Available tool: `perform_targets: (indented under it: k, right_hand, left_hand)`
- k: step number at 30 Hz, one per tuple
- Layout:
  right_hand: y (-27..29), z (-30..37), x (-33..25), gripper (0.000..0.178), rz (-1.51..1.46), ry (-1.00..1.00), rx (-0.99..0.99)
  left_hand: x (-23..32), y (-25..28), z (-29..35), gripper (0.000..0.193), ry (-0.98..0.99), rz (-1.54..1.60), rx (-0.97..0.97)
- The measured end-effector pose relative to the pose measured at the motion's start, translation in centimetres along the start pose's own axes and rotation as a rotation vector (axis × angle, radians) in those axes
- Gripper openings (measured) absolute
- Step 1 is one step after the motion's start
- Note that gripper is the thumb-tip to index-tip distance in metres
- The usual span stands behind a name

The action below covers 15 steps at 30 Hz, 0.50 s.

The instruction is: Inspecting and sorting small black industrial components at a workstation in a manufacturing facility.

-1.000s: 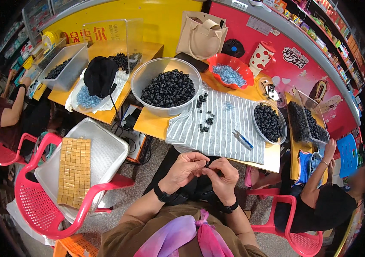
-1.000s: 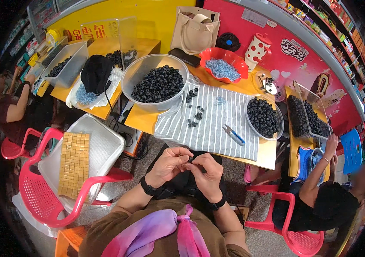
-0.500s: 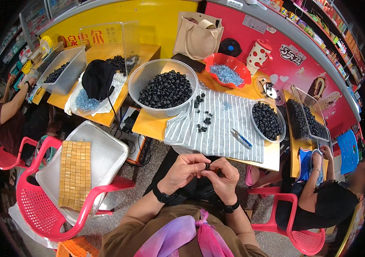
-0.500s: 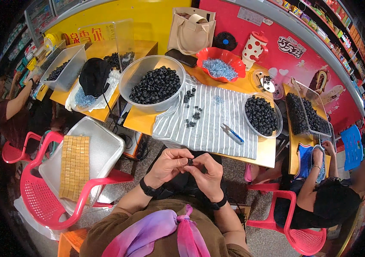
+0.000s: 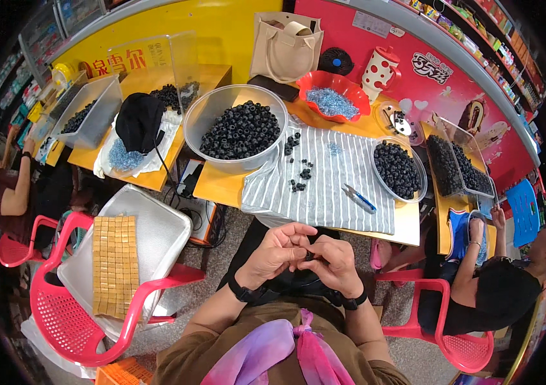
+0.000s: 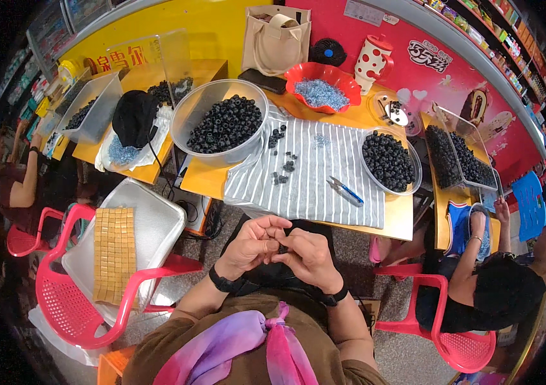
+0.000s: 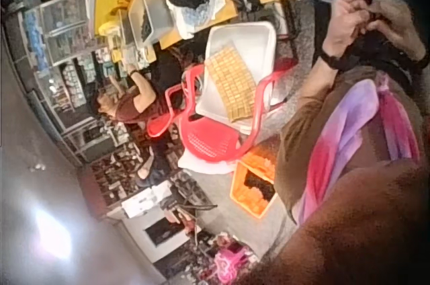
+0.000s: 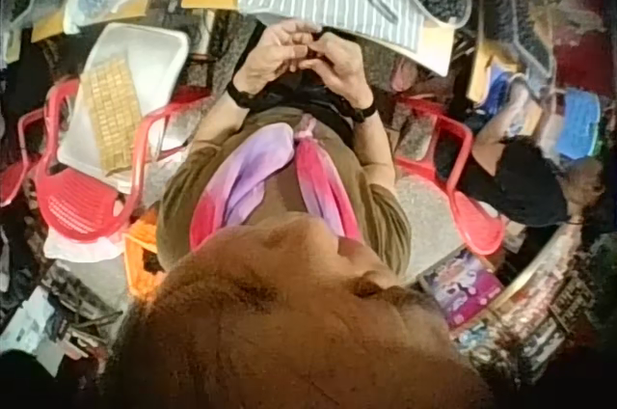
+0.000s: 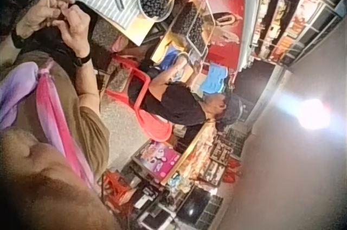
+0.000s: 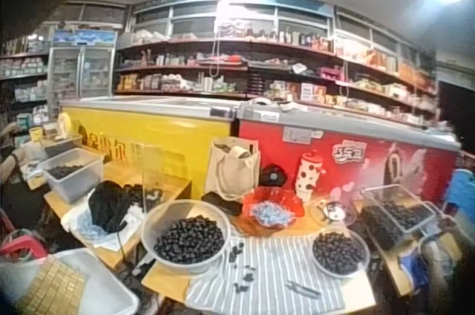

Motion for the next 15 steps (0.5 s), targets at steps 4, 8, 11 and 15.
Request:
perform_targets:
  k: [4, 8, 11, 15]
  right_hand:
    - [0.0, 0.0, -0.2, 0.029, -0.002, 0.090, 0.026]
    - [0.0, -0.1, -0.9, 0.031, 0.066, 0.141, 0.023]
    - [0.1, 0.1, -0.9, 0.033, 0.085, 0.146, 0.052]
    - [0.3, 0.4, -0.8, 0.033, 0.119, 0.139, 0.060]
  left_hand:
    - [0.2, -0.2, 0.2, 0.037, 0.041, -0.076, 0.017]
    - [0.5, -0.1, 0.5, 0.033, 0.015, -0.079, 0.035]
    - [0.4, -0.4, 0.5, 0.032, 0.014, -0.073, 0.034]
    - [0.1, -0.5, 0.4, 0.030, 0.026, -0.075, 0.042]
Point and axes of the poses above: each hand's wrist, its own z-axis away from the middle knuckle, its own y-axis out of the back of the hand, x = y × z, the point moved 6 cm from there along -z, towards the middle knuckle, and after that the axes turned 11 degrees about -y, right-handed, at the moved point
